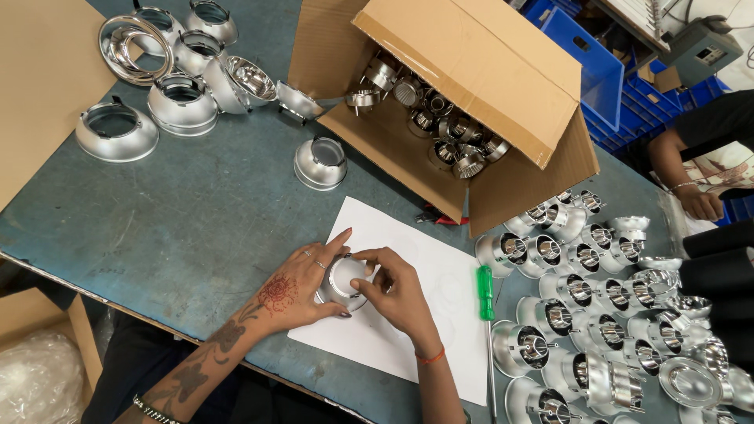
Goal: The person assembles small metallic light fixtures on a workbench. They use a green screwdriver to tighten components, place white circular inserts into the fixtures, and arrange the finished units in rows. Cardboard boxes and blue bins containing parts are visible nearby.
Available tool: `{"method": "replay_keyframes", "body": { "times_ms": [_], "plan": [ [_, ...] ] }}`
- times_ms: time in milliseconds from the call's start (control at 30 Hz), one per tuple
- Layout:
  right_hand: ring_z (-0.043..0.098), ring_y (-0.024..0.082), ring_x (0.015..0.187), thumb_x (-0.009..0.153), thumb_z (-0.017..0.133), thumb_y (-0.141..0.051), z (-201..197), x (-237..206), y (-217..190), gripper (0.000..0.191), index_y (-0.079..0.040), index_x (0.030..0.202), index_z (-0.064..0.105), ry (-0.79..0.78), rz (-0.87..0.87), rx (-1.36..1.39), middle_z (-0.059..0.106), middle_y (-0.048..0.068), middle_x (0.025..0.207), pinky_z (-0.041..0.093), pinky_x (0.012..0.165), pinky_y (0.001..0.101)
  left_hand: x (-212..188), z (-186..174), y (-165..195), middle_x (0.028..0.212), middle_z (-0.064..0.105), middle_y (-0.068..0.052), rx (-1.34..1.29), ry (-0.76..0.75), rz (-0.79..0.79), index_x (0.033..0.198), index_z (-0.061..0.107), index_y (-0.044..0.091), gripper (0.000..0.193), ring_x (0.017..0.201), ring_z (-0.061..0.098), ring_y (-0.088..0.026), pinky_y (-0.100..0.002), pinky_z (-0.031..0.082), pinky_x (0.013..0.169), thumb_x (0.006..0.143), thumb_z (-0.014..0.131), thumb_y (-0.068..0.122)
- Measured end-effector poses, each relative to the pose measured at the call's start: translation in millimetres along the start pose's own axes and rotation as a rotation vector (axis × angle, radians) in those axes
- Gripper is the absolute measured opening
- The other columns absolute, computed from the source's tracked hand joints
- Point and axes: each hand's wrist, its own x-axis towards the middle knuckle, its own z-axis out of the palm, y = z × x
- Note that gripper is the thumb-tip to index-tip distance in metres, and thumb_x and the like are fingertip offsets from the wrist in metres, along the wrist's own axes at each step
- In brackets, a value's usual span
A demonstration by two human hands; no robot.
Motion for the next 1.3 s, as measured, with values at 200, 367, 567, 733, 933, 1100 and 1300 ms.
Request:
{"method": "replay_keyframes", "body": {
  "times_ms": [200,367,567,733,933,1100,1300],
  "plan": [
    [0.048,0.006,0.061,0.077,0.084,-0.01,4,3,11,0.033,-0.005,0.108,0.073,0.007,0.023,0.037,0.056,0.0,0.1,0.044,0.058,0.0225,-1,1,0,0.151,0.052,-0.006,0.0,-0.012,-0.014,0.164,0.008,0.028,0.129,0.143,0.038,-0.035,-0.048,0.024,0.123,0.066,0.091,0.045],
    [0.046,0.004,0.062,0.078,0.081,-0.01,3,4,16,0.041,-0.006,0.116,0.067,-0.019,0.147,0.177,0.055,-0.002,0.094,0.041,0.058,0.0218,-1,1,0,0.151,0.053,-0.006,0.002,-0.001,0.002,0.164,0.009,0.028,0.128,0.142,0.038,-0.035,-0.048,0.024,0.122,0.066,0.091,0.044],
    [0.049,0.004,0.067,0.081,0.079,-0.008,3,7,22,0.039,-0.003,0.118,0.067,-0.037,0.187,0.28,0.051,-0.003,0.089,0.043,0.059,0.0215,-1,1,-1,0.15,0.053,-0.008,-0.013,-0.007,0.014,0.164,0.01,0.028,0.128,0.142,0.039,-0.034,-0.048,0.024,0.122,0.066,0.091,0.044],
    [0.049,0.004,0.067,0.081,0.077,-0.007,7,10,26,0.038,-0.003,0.117,0.066,-0.034,0.176,0.3,0.049,-0.004,0.087,0.045,0.057,0.0225,-1,2,-2,0.149,0.052,-0.012,0.003,0.005,0.037,0.163,0.012,0.028,0.126,0.141,0.039,-0.035,-0.048,0.025,0.121,0.067,0.091,0.043],
    [0.054,0.004,0.067,0.082,0.079,-0.009,1,9,29,0.042,-0.003,0.121,0.065,0.015,0.082,0.247,0.056,-0.002,0.091,0.044,0.058,0.0213,-3,4,0,0.143,0.052,-0.015,0.045,0.067,0.072,0.164,0.013,0.023,0.121,0.138,0.043,-0.036,-0.049,0.025,0.121,0.071,0.088,0.045],
    [0.053,0.008,0.063,0.087,0.078,-0.016,-16,10,33,0.031,-0.005,0.115,0.073,0.276,0.072,0.097,0.065,0.003,0.09,0.045,0.056,0.0251,5,6,-4,0.145,0.051,-0.019,0.164,0.057,0.14,0.163,0.017,0.017,0.115,0.137,0.045,-0.036,-0.052,0.022,0.121,0.075,0.083,0.05],
    [0.068,0.021,0.093,0.08,0.081,-0.022,-45,3,37,0.035,-0.01,0.112,0.074,0.387,0.073,-0.387,0.066,0.006,0.115,0.059,0.069,0.033,33,-5,-17,0.149,0.041,-0.023,0.36,0.223,0.285,0.156,0.025,0.01,0.102,0.138,0.04,-0.039,-0.059,0.022,0.117,0.078,0.081,0.046]
  ]
}}
